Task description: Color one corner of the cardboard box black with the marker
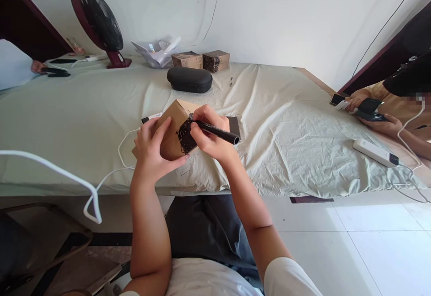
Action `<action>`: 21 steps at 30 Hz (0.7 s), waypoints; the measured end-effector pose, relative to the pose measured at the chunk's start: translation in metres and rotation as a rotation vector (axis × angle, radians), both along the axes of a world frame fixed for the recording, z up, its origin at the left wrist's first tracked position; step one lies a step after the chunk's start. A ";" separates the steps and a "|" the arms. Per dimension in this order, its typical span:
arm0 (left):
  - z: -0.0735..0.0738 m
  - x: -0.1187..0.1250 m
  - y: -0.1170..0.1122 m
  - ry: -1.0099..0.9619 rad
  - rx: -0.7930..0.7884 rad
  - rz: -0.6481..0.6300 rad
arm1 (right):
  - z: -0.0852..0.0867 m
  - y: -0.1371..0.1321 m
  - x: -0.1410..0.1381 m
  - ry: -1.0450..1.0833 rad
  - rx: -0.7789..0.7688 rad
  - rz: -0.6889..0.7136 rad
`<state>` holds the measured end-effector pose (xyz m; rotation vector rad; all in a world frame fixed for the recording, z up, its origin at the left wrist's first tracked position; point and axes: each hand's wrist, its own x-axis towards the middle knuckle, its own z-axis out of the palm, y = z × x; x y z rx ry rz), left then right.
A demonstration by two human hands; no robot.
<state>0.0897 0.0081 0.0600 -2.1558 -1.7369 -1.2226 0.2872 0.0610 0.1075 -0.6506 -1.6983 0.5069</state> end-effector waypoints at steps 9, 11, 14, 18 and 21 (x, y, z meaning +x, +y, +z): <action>-0.001 -0.002 0.000 -0.002 -0.005 -0.008 | -0.004 0.004 0.004 0.012 -0.033 0.067; -0.001 -0.002 0.000 -0.008 -0.002 -0.010 | -0.005 0.005 0.005 0.008 -0.041 0.067; -0.001 -0.001 0.000 -0.013 -0.008 -0.011 | -0.006 0.005 0.007 0.003 -0.060 0.053; -0.001 -0.002 0.000 -0.009 -0.011 -0.013 | -0.005 0.004 0.008 0.026 -0.063 0.069; -0.001 -0.003 0.001 -0.005 -0.007 -0.016 | -0.004 0.004 0.009 0.055 -0.067 0.094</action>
